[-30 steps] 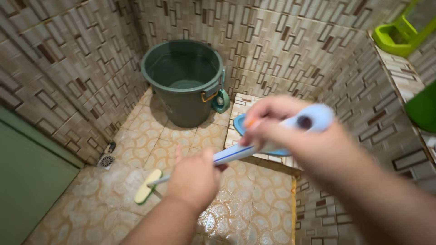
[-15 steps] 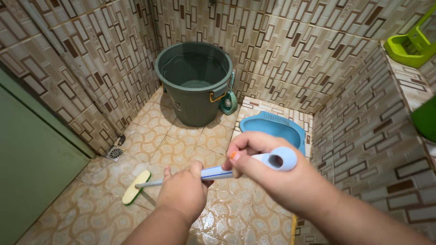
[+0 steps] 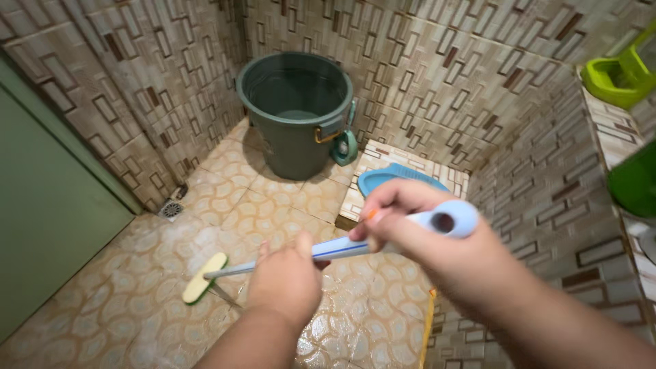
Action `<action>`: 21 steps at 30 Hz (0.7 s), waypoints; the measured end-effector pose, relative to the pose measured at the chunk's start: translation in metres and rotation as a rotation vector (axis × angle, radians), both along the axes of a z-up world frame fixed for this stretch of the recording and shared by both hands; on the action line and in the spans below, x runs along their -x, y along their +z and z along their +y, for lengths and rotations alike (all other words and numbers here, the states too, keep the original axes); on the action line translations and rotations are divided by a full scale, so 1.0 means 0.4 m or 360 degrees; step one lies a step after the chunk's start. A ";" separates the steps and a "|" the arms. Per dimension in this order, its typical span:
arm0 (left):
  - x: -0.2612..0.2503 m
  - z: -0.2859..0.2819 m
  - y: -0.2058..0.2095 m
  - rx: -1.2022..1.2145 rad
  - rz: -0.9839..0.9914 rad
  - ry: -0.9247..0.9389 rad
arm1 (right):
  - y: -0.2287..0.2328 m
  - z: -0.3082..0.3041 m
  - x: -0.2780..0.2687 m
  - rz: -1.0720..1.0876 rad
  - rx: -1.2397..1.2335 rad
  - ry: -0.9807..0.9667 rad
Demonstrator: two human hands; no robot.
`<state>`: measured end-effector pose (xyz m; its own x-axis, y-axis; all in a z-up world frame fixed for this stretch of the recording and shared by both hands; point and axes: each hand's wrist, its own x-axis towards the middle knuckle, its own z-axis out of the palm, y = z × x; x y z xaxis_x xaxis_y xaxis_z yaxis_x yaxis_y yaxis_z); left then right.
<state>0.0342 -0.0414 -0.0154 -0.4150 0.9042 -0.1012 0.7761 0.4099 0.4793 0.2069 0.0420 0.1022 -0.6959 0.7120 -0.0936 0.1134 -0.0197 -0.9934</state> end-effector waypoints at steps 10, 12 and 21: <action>-0.146 0.081 0.099 -0.0124 0.0049 -0.0237 | 0.186 0.061 -0.082 -0.0113 -0.0202 -0.0134; -0.146 0.073 0.116 -0.0094 0.0103 -0.0264 | 0.185 0.070 -0.087 -0.0031 -0.0168 -0.0172; -0.012 0.004 0.058 0.0238 -0.0005 0.0031 | 0.021 0.014 0.008 -0.0075 -0.0058 0.0042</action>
<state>0.0390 -0.0400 0.0077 -0.4318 0.8706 -0.2358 0.7659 0.4920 0.4141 0.2036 0.0476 0.1105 -0.7098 0.6971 -0.1012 0.1602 0.0199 -0.9869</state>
